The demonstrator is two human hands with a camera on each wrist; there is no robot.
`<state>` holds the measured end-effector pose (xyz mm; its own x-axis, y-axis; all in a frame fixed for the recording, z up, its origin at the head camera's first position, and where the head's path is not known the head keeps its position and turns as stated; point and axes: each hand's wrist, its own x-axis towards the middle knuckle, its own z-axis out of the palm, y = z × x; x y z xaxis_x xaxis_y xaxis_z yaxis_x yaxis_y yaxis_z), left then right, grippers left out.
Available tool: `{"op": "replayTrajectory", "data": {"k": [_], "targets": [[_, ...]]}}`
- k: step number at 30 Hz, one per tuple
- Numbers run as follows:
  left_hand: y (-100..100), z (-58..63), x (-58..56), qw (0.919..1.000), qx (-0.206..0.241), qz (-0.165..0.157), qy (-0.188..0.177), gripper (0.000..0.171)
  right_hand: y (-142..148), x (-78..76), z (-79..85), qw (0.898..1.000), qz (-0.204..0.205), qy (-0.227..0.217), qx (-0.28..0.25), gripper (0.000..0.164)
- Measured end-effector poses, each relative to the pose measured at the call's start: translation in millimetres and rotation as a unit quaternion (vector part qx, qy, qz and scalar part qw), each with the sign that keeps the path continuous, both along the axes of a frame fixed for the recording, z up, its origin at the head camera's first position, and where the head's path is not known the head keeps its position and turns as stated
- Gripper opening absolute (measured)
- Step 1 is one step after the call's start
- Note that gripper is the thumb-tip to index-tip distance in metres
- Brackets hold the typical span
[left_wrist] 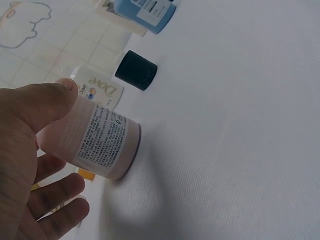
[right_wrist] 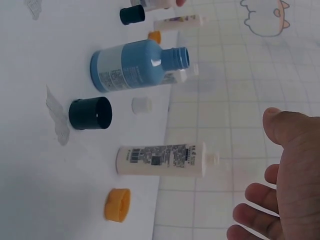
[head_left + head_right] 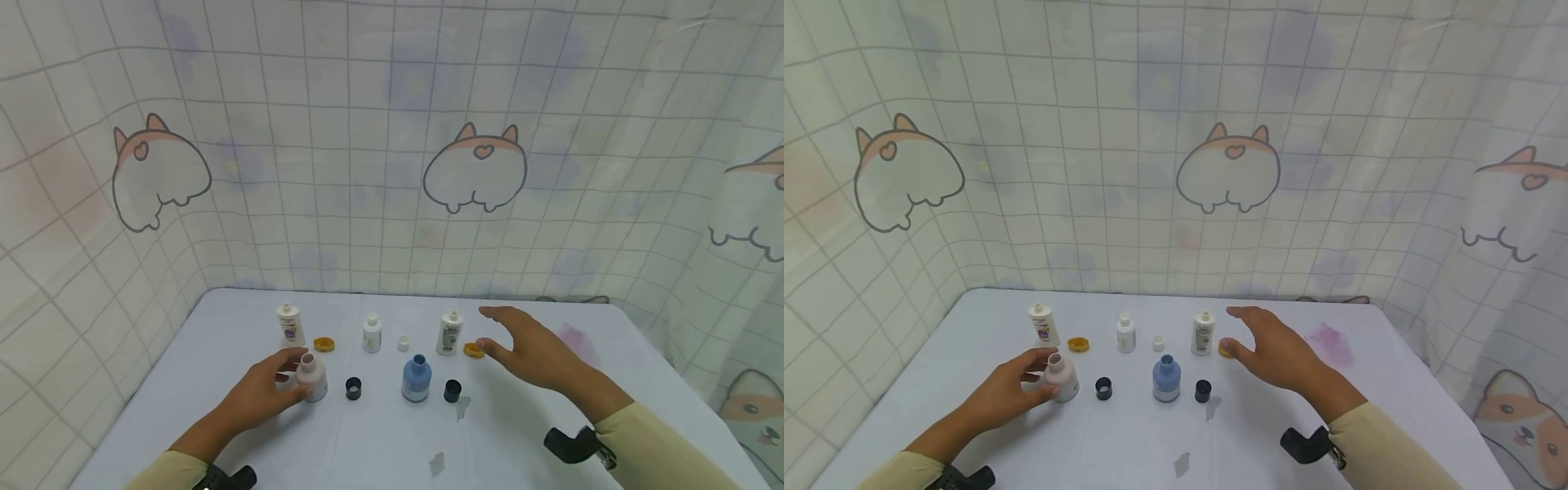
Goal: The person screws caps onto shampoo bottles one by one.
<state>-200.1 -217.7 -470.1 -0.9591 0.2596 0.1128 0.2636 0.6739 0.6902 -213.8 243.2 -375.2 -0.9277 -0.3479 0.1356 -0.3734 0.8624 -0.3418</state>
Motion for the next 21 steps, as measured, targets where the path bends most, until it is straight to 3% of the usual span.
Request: {"op": "replayTrajectory", "data": {"k": [21], "targets": [[3.3,-4.4,-1.8,0.9997,0.007,0.009,-0.023,0.068,-10.8,-2.9,-8.5,0.999,0.026,0.002,-0.047,0.065]]}}
